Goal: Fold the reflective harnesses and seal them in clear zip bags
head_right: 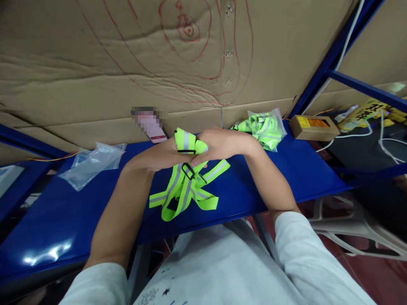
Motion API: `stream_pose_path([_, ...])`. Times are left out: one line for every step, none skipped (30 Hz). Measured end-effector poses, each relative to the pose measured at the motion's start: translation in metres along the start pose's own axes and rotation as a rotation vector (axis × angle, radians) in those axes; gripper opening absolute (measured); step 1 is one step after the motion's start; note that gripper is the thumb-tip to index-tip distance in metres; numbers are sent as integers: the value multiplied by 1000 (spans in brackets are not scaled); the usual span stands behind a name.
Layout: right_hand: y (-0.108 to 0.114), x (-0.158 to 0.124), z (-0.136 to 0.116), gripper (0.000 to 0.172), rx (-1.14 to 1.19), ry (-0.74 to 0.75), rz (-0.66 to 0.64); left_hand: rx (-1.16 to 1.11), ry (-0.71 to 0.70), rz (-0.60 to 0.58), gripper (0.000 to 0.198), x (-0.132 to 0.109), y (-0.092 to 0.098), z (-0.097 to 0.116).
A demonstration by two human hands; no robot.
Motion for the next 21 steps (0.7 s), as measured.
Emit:
stream_pose_path([1, -1, 0, 41, 14, 14, 6, -34, 21, 23, 34, 0, 1, -2])
stream_pose_path([3, -1, 0, 43, 26, 26, 29, -69, 39, 50, 39, -1, 1, -3])
stream_pose_path([7, -2, 1, 47, 40, 37, 64, -104, 52, 80, 44, -2, 2, -5])
stream_pose_path([12, -4, 1, 52, 57, 45, 110, -138, 62, 107, 48, -2, 2, -6])
stream_pose_path([17, -6, 3, 56, 76, 47, 158, -172, 67, 126, 52, -2, 2, -7])
stream_pose_path([22, -8, 5, 60, 99, 43, 207, -204, 68, 134, 54, -2, 1, -7])
stream_pose_path([27, -11, 7, 63, 124, 34, 249, -232, 67, 127, 54, -2, -1, -7])
stream_pose_path([31, -13, 9, 65, 148, 21, 281, -252, 64, 117, 53, -2, -3, -6])
stream_pose_path([34, -15, 11, 66, 169, 7, 301, -257, 59, 107, 51, -1, -4, -5])
stream_pose_path([36, -17, 13, 67, 188, -8, 314, -250, 51, 99, 49, -1, -5, -4])
stream_pose_path([37, -17, 15, 68, 205, -21, 320, -236, 45, 95, 47, 0, -5, -3])
stream_pose_path([37, -18, 16, 69, 220, -31, 324, -223, 43, 90, 47, 0, -4, -3])
stream_pose_path([37, -18, 17, 69, 231, -42, 325, -211, 45, 78, 48, 0, -3, -3])
stream_pose_path([37, -18, 17, 70, 240, -53, 328, -197, 48, 59, 49, -1, -3, -3])
stream_pose_path([36, -17, 17, 70, 246, -63, 333, -177, 50, 37, 48, -1, -2, -4])
stream_pose_path([36, -17, 16, 70, 249, -71, 340, -151, 49, 13, 46, -2, -1, -4])
stream_pose_path([35, -17, 16, 70, 248, -77, 346, -115, 48, -10, 45, -3, 1, -4])
stream_pose_path([35, -17, 15, 70, 243, -83, 352, -73, 52, -34, 44, -4, 2, -4])
stream_pose_path([34, -17, 14, 70, 237, -88, 356, -35, 58, -48, 45, -5, 3, -4])
stream_pose_path([34, -16, 13, 69, 231, -93, 359, -6, 66, -54, 47, -6, 5, -5])
stream_pose_path([34, -16, 13, 69, 227, -96, 360, 13, 74, -58, 50, -6, 7, -6])
Point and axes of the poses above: each hand's wrist, its own x-axis towards the middle knuckle, its own y-axis out of the back of the hand, z = x × y, the point moved 8 cm from there along x, towards the middle knuckle, and after that the axes turned 6 degrees about -y, right-handed, at the moved point
